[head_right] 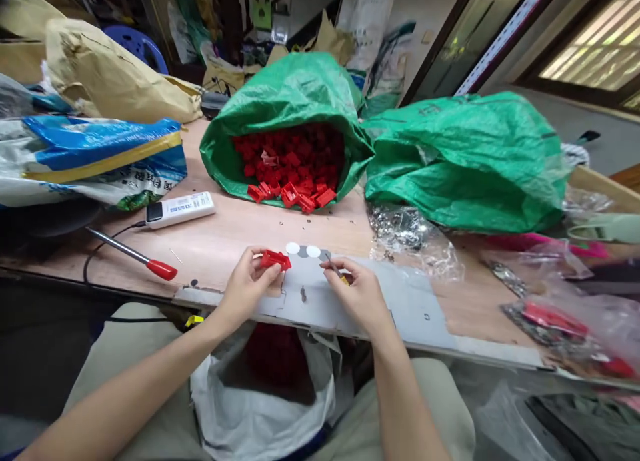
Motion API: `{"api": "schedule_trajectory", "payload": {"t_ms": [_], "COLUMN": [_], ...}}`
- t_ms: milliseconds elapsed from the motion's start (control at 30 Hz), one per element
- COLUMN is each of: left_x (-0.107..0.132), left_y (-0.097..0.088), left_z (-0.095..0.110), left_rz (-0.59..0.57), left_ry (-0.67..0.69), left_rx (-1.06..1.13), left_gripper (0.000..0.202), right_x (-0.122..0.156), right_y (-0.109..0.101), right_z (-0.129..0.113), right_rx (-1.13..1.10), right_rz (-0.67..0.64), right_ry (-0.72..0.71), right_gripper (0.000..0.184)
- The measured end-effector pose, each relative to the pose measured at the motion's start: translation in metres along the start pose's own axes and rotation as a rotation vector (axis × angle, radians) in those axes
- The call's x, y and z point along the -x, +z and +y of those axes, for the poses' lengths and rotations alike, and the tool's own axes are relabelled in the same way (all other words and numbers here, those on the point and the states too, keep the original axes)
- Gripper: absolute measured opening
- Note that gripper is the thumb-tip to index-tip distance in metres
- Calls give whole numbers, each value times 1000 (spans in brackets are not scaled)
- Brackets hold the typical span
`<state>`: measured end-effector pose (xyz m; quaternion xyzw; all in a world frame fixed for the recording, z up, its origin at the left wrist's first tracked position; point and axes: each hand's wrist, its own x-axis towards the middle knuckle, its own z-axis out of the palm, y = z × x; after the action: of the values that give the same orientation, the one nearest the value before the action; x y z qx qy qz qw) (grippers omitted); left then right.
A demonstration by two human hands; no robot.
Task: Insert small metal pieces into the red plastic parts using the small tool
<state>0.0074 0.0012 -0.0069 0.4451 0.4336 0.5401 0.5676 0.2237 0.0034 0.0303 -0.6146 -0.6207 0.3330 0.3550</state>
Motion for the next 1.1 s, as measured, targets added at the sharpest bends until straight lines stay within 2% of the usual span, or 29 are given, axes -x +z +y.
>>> {"api": "schedule_trajectory", "payload": {"t_ms": [67, 233, 433, 533, 667, 733, 800, 900, 1100], "left_x": [1, 6, 7, 6, 9, 12, 16, 20, 23], "left_y": [1, 3, 1, -1, 1, 3, 6, 8, 7], "left_z": [2, 5, 6, 5, 4, 5, 4, 3, 0], "left_rz": [-3, -10, -60, -59, -82, -76, -75, -85, -90], "left_ry": [1, -3, -24, 6, 23, 56, 90, 126, 211], "left_rx": [-9, -58, -65, -80, -51, -50, -69, -107, -163], "left_gripper": [34, 35, 36, 32, 28, 28, 26, 23, 18], "right_x": [3, 12, 9, 5, 3, 4, 6, 9, 12], "right_y": [0, 8, 13, 14, 22, 29, 35, 45, 53], "right_z": [1, 0, 3, 7, 5, 0, -6, -13, -12], "right_rx": [61, 228, 217, 146, -120, -355, -551, -671, -639], "right_rz": [-59, -301, -314, -227, -19, 9, -25, -42, 43], "right_ry": [-58, -227, -309, -251, -35, 91, 177, 208, 194], "right_gripper": [29, 13, 16, 19, 34, 42, 46, 48, 44]}}
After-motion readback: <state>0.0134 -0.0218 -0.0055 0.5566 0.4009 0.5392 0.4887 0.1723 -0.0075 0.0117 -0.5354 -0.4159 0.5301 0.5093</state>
